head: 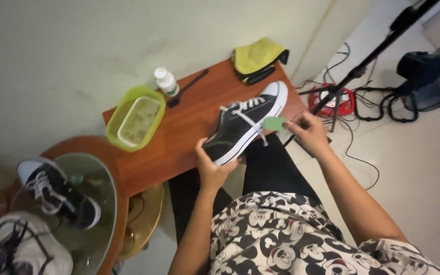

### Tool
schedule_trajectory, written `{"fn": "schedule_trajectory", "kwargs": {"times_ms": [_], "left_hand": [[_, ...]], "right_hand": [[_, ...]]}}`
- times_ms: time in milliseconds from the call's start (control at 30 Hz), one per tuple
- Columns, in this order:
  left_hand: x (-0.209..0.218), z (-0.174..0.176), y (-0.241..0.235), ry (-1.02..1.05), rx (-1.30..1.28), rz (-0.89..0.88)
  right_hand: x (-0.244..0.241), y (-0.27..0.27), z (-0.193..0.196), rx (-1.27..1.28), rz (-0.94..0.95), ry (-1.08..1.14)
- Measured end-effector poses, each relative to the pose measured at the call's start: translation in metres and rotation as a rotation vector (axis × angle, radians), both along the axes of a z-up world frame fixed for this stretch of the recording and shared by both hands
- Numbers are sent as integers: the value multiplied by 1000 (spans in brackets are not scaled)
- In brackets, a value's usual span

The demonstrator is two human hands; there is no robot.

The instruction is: The person cleans a black and white sneaker by scrubbing it with a green brush. They repeatedly dip the brush into a yellow container of liquid and scrub the upper, toe, and sides of the shoe while holding it on their lap.

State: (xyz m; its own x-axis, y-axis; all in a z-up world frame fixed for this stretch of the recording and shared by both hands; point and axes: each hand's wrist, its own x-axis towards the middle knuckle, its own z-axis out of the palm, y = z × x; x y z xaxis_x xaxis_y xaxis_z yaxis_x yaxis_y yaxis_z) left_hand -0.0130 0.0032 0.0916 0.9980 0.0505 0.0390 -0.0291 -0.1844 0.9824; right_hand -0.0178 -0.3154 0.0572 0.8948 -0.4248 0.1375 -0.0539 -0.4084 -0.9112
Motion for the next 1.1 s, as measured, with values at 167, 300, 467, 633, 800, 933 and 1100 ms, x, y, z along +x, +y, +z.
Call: {"fn": "schedule_trajectory", "kwargs": {"times_ms": [167,300,467,633,800,933,1100], "left_hand": [[-3,-18,3,58,-38,-1],[-2,-6,3,44,-19,48],[-4,-5,3,110,-129,8],[13,-77,12,-82,88,131],[34,-53,16,-671,265,-22],[51,-86,10,-769,326,34],[53,-68,23,-732,356,-75]], "right_hand": [[-1,-74,9,253,-223,-254],[-15,-113,104,302,-376,-700],[-17,-104,83,295,-282,-673],[5,-61,36,377,-210,-408],[33,-5,50,236,46,-260],[58,65,93,163,216,-161],[98,154,143,-389,484,221]]}}
